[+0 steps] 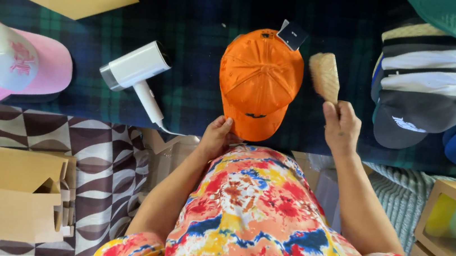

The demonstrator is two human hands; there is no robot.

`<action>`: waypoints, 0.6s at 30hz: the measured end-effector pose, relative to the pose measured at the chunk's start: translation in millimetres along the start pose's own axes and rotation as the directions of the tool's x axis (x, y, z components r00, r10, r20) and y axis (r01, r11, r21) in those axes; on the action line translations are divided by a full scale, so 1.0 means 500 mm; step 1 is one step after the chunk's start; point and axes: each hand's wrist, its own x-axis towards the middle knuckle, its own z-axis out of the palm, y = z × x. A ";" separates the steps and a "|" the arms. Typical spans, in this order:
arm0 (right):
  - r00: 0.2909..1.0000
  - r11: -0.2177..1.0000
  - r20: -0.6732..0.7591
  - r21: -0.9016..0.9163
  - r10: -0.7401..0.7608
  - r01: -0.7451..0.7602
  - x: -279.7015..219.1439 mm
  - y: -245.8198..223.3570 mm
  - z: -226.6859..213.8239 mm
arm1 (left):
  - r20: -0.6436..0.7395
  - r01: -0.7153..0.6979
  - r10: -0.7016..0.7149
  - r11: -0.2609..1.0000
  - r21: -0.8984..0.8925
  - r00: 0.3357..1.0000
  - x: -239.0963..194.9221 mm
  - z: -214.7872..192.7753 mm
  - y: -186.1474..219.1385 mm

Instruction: The person removes an orange baseball cap from a cardboard box and places it on a wooden cap form. They then use a wooden brush to clean the cap's surface, repeatedly brushing the crown and brim while holding the cap steady.

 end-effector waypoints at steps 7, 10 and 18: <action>0.976 0.984 0.126 0.025 -0.176 0.174 -0.023 -0.044 0.055 | 0.018 0.011 -0.011 1.000 0.010 1.000 0.012 0.002 -0.008; 0.998 0.996 -0.031 -0.066 -0.061 0.059 0.007 0.074 -0.013 | 0.016 -0.017 0.017 1.000 0.023 1.000 0.035 -0.009 -0.023; 0.775 0.854 0.366 0.148 -0.516 0.499 -0.006 -0.089 -0.024 | 0.000 0.031 -0.031 0.999 0.020 1.000 0.021 0.008 0.001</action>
